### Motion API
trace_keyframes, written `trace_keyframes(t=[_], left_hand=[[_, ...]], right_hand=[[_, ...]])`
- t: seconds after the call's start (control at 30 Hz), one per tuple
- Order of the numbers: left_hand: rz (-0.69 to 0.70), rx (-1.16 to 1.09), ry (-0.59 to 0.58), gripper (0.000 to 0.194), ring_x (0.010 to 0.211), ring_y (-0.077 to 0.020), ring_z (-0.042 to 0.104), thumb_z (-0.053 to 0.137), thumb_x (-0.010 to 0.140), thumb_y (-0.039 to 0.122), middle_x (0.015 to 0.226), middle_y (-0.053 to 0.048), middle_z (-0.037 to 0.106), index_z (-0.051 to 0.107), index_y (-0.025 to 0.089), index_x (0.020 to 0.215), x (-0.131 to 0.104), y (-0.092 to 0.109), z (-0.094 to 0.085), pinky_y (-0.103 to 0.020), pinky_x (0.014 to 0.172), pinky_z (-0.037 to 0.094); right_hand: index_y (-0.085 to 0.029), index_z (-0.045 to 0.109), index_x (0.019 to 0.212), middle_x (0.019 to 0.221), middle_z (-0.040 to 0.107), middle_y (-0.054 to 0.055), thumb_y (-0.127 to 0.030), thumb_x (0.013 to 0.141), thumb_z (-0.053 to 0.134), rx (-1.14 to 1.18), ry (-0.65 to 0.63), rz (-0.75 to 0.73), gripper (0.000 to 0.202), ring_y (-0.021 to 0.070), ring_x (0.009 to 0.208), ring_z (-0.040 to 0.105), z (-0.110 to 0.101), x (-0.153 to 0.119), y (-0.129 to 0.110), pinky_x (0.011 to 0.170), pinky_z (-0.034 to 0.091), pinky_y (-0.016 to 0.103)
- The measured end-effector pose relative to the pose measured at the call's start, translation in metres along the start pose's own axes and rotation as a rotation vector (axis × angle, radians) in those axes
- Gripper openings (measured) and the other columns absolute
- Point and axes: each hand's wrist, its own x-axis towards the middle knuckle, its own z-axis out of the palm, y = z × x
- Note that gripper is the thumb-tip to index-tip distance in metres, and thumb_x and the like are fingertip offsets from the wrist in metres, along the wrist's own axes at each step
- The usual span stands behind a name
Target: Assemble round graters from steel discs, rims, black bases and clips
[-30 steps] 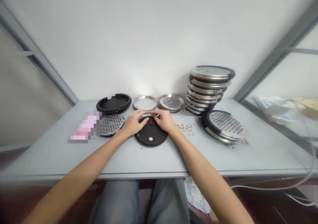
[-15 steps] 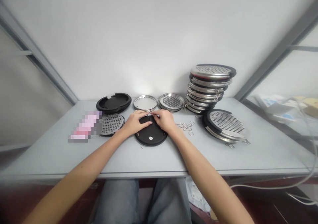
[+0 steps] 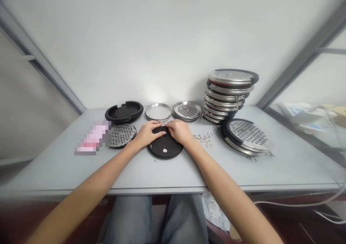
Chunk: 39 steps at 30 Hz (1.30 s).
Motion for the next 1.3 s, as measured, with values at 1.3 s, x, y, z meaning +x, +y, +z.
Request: trace_keyframes(t=[1.3], left_hand=[[0.005, -0.015, 0.000, 0.046, 0.110, -0.0259, 0.059, 0.074, 0.076, 0.035, 0.117, -0.009, 0.067, 0.066, 0.018, 0.118, -0.0003, -0.0021, 0.0040, -0.039, 0.098, 0.045]], right_hand=[[-0.020, 0.075, 0.101, 0.093, 0.073, 0.006, -0.010, 0.086, 0.050, -0.014, -0.022, 0.012, 0.030, 0.0179, 0.083, 0.066, 0.0005, 0.0014, -0.0011, 0.072, 0.046, 0.024]])
